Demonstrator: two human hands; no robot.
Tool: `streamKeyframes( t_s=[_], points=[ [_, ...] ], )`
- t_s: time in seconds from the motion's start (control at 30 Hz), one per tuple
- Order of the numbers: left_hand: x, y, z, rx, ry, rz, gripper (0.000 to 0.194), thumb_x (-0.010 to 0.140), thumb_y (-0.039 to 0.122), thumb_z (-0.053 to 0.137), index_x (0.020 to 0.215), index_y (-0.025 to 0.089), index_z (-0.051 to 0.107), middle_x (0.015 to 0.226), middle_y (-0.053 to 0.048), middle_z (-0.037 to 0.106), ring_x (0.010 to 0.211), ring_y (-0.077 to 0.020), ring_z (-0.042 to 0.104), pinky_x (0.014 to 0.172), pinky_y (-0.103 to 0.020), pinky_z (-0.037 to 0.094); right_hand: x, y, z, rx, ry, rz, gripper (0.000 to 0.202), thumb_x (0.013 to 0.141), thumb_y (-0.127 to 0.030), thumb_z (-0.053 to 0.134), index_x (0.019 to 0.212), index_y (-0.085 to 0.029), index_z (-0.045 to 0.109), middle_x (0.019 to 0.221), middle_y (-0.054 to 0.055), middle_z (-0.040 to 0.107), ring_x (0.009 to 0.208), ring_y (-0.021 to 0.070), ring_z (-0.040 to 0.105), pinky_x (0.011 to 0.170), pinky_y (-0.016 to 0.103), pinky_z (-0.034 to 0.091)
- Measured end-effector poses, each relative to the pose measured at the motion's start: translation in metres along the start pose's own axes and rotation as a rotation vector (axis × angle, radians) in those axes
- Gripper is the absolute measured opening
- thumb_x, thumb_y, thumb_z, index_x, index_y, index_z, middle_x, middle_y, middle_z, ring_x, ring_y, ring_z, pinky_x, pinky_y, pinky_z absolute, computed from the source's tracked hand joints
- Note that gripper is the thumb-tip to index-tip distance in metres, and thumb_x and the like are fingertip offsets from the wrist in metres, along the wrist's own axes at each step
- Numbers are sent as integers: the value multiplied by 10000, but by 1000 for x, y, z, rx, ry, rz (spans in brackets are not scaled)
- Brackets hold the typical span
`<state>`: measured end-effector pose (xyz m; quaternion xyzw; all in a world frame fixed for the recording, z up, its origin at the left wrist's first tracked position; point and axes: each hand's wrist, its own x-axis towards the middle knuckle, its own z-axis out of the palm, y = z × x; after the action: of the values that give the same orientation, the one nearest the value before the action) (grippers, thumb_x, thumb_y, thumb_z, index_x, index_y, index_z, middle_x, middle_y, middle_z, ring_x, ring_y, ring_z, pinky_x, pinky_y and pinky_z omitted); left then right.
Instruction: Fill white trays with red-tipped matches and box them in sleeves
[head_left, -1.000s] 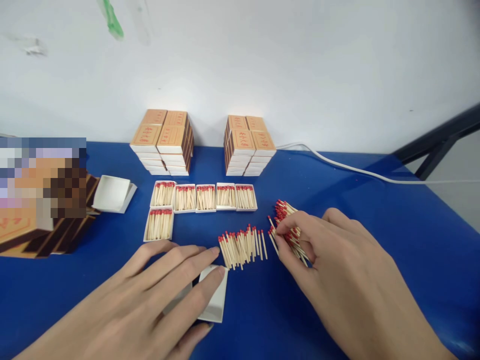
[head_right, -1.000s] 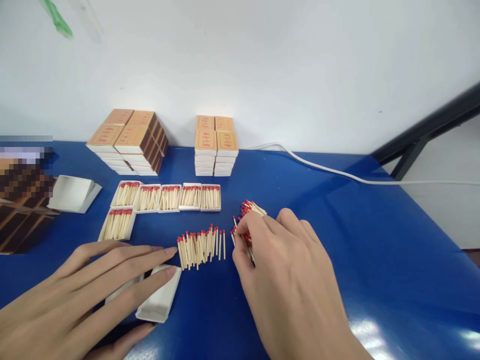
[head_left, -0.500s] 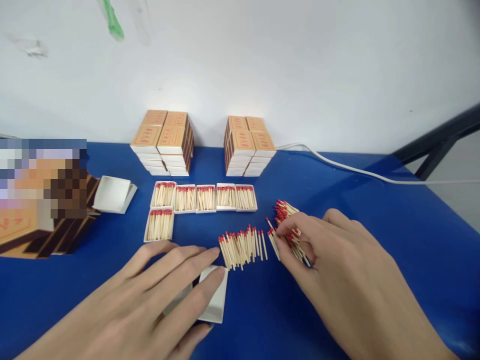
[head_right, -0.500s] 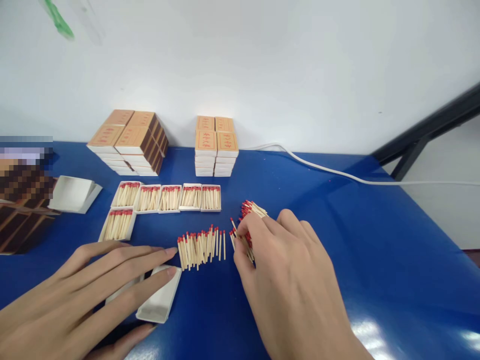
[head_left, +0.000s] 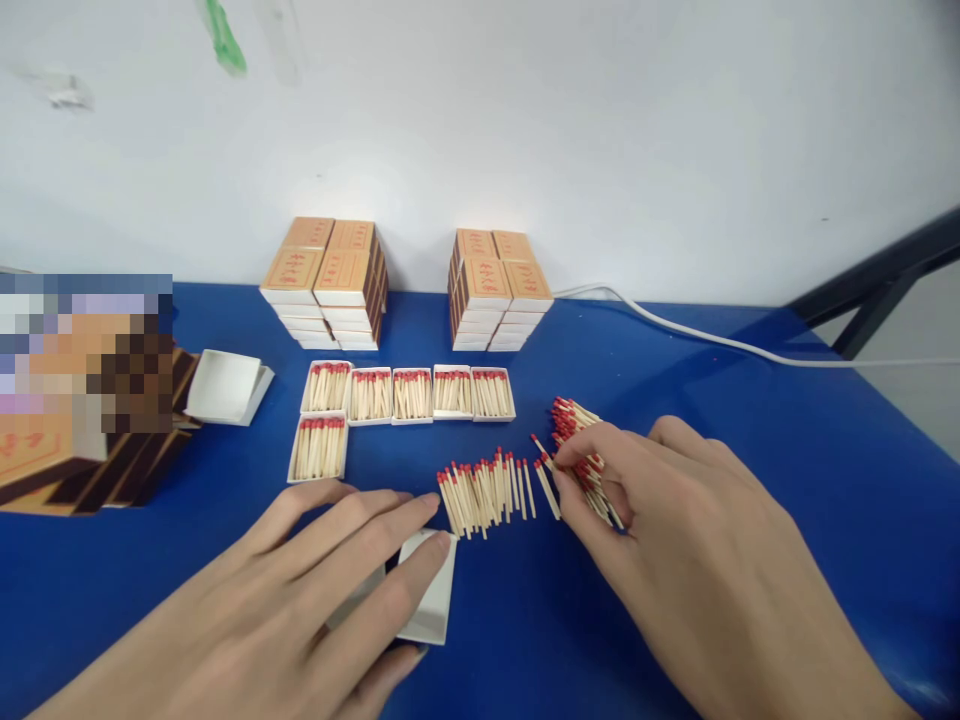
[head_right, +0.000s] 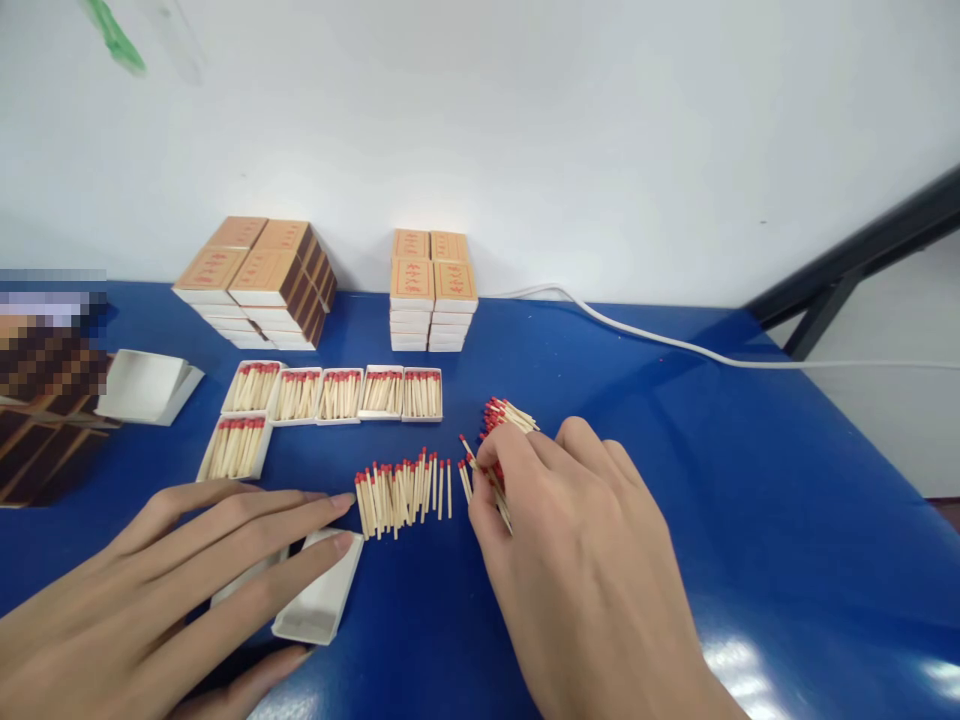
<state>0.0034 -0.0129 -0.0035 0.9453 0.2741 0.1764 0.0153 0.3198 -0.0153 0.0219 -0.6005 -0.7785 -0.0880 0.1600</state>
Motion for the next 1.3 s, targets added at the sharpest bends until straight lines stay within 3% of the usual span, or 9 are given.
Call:
streamKeyframes(
  t_s=[0.2,0.47,0.77,0.9,1.13,1.3],
  points=[
    [2,1,1,11,-1,13,511,1238,427,640,1695,202,684,1671,-110,747,1473,-336,658,1351,-528,326,1,0,0,-25,-1,10,227,1117,-183,565,914,-283,587,762,32,667,741,300,551,733,443,369],
    [1,0,0,-13,14,-3,563,1211,491,703,1715,243,670,1696,-68,739,1520,-303,650,1397,-481,307,1,-2,1,-39,-8,5,242,1148,-190,552,928,-279,596,786,38,688,752,296,565,741,446,381],
    [2,0,-1,4,2,10,539,1233,462,661,1717,224,666,1701,-87,733,1508,-316,651,1391,-507,303,1,-1,-2,23,-20,-31,226,1097,-185,658,909,-284,580,766,22,681,751,297,591,725,438,405],
    [2,1,-2,-16,13,-8,547,1210,479,707,1699,236,683,1676,-78,751,1474,-301,673,1377,-481,322,1,-2,-3,72,-41,-32,192,1106,-222,704,932,-275,643,809,25,735,786,307,639,758,455,430],
    [0,0,-2,37,-47,28,538,1220,340,642,1738,196,636,1753,-121,682,1536,-362,623,1372,-564,305,-2,-5,-1,46,-51,-14,224,1099,-232,715,902,-283,621,789,27,712,786,321,639,773,484,415],
    [0,2,-2,46,-36,23,521,1206,281,622,1721,206,653,1722,-112,706,1537,-355,622,1372,-567,308,-1,-6,2,25,-33,9,246,1097,-204,689,883,-288,601,780,29,700,799,318,629,775,480,424]
  ],
)
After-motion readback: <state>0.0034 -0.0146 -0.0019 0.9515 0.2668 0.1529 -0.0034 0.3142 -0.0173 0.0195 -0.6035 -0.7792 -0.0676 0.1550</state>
